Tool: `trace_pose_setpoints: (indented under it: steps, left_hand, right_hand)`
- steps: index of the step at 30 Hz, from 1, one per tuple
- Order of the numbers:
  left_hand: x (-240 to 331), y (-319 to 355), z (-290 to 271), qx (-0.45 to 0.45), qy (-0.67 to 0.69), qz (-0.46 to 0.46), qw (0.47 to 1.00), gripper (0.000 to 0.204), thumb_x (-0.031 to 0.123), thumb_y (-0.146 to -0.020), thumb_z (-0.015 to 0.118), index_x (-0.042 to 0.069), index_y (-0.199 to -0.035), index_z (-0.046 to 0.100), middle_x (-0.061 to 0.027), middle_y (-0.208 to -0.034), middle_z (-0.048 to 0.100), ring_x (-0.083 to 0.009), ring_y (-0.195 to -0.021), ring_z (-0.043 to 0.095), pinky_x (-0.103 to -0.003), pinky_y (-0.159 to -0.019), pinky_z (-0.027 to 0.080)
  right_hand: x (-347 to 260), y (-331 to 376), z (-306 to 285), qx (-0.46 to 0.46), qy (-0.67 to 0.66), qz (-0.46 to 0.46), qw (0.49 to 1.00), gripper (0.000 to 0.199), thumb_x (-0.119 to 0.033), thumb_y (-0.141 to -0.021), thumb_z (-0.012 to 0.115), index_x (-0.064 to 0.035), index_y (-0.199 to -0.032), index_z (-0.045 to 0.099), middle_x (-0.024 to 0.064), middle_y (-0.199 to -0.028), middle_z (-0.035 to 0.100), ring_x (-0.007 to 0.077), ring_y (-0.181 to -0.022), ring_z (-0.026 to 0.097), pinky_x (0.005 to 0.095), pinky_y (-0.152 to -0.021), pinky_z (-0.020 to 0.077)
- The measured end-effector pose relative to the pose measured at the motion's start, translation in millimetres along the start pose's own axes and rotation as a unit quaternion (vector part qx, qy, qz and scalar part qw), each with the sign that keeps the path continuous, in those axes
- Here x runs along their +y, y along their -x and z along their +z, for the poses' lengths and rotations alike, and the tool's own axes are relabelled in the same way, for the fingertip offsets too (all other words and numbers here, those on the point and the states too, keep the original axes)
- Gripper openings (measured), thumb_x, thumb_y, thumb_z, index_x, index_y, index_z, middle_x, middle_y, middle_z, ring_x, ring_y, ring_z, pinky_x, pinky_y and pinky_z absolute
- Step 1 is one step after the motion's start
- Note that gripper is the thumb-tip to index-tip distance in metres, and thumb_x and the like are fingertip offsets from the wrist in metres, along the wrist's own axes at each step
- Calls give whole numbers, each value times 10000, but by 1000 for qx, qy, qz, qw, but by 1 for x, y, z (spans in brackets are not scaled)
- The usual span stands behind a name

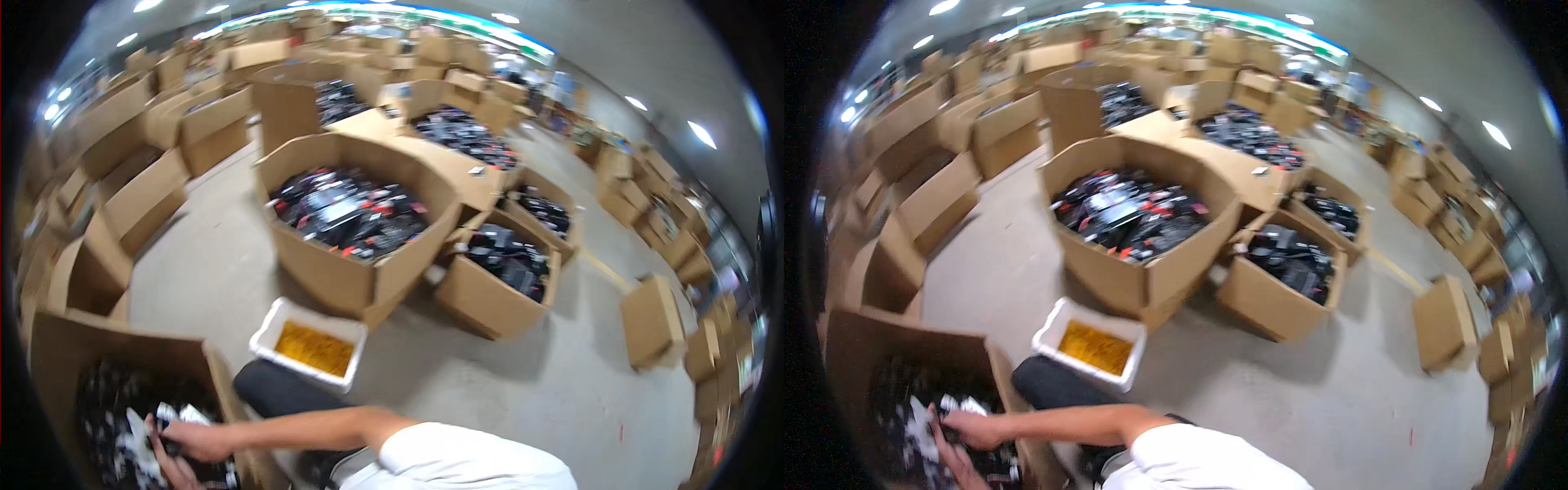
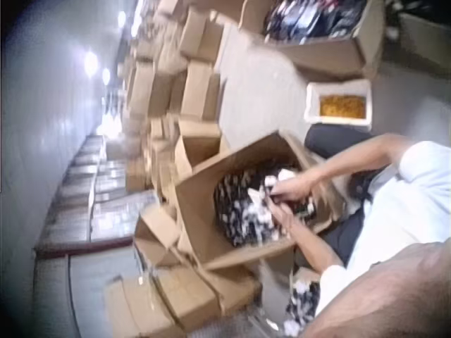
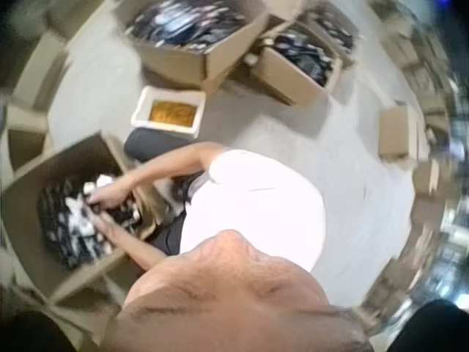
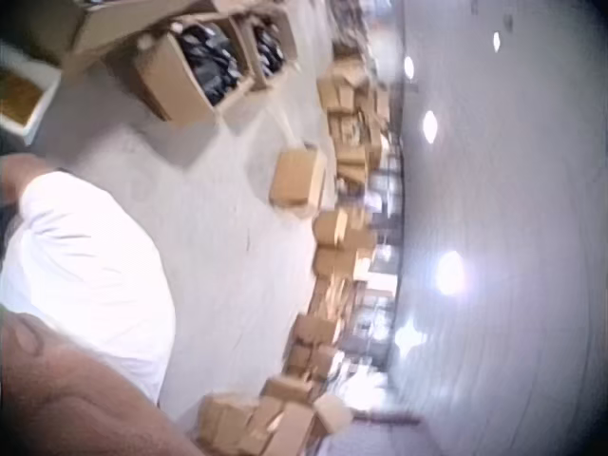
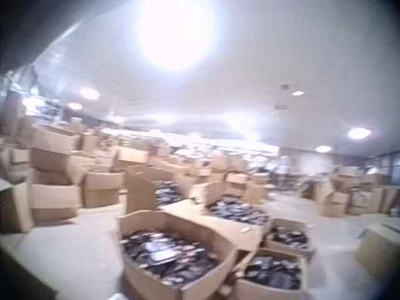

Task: The person sorts electronic wiring harnesses and display modules by hand, taking them from large cardboard floor boxes and placing them into a small white plastic bin.

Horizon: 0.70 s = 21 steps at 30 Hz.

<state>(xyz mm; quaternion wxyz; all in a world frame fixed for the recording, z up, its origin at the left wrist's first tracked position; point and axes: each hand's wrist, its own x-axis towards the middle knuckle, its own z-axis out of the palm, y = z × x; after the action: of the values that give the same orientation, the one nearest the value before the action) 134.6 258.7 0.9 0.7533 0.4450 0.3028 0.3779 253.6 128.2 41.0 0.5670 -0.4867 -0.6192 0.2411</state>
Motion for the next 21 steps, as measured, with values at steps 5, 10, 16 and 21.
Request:
trace_pose_setpoints:
  steps: [5, 10, 16, 21]
  left_hand:
    - [41, 24, -6, -54, -379, 412, 827, 191, 154, -974, 540, 17, -1055, 645, -69, -984, 629, -200, -1008, 577, -392, -1007, 435]
    - [58, 52, 48, 206, 72, 74, 973, 233, 286, -1018, 605, 117, -856, 608, 21, -805, 562, -84, -761, 518, -224, -703, 426]
    - [55, 52, 29, 291, 70, 148, 943, 94, 123, -961, 686, 58, -1015, 645, -3, -869, 630, -94, -780, 579, -238, -715, 475]
    - [63, 43, 41, 291, -59, 249, 922, 96, 114, -1012, 603, 19, -1019, 618, -16, -825, 646, -105, -738, 590, -274, -669, 475]
  right_hand:
    - [-14, -9, -49, 119, 25, -58, 991, 228, -83, -903, 660, 5, -1113, 646, 179, -1072, 631, 326, -982, 628, 417, -856, 522]
    - [-43, -32, 2, -28, 8, -60, 998, 248, -79, -947, 636, 55, -1155, 628, 207, -1262, 560, 327, -1116, 603, 385, -948, 497]
    - [-29, -19, 68, 120, 22, -58, 991, 245, 15, -890, 682, 32, -1135, 665, 190, -1223, 614, 320, -1080, 635, 369, -920, 518]
    - [-5, -42, 36, 139, 24, -15, 990, 196, 4, -881, 697, 28, -1074, 677, 130, -1071, 682, 251, -999, 660, 326, -862, 530]
